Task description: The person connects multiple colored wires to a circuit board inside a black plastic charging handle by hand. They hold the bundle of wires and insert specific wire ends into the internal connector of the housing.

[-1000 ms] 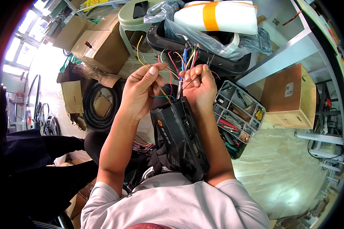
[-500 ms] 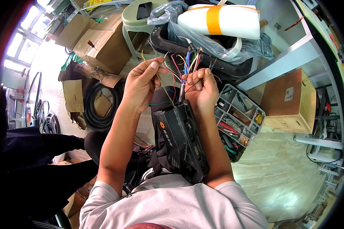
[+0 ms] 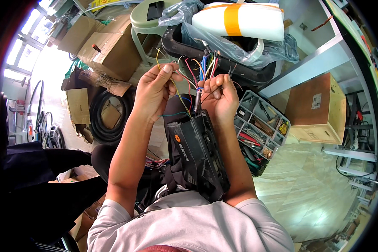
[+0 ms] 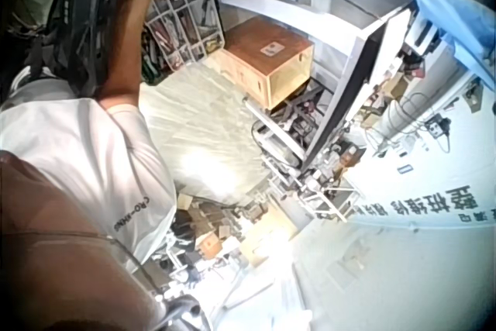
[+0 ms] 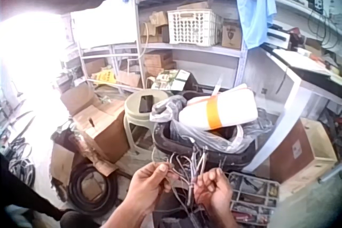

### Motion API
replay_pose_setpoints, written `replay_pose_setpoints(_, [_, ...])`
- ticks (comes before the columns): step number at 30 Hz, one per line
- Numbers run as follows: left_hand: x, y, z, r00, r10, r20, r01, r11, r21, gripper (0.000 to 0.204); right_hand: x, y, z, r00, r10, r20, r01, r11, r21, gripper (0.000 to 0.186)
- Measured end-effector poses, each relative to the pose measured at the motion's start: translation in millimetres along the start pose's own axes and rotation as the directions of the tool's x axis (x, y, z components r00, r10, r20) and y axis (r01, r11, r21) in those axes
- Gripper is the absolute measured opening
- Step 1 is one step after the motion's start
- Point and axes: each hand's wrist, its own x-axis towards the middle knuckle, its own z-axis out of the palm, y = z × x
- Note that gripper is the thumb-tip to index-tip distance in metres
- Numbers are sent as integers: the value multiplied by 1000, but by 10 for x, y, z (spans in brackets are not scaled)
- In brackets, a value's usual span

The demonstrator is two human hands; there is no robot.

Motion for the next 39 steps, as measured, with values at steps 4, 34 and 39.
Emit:
replay_pose_setpoints(4, [9,-1,14,999,12,30,-13,999,38,24,2,0,-10,1000,-3,-1,3,1000,0,31])
replay_pose_setpoints(34, [87,-51,111,999,29,18,-32,982,187,25,5,-10,-36,1000,-1,16,1,1000,8,32])
replay_pose_setpoints(39, [128,-67,130,999,7,32,-13,983,181,25,-5,1,3,1000,2,-14,-2,1000,28,31])
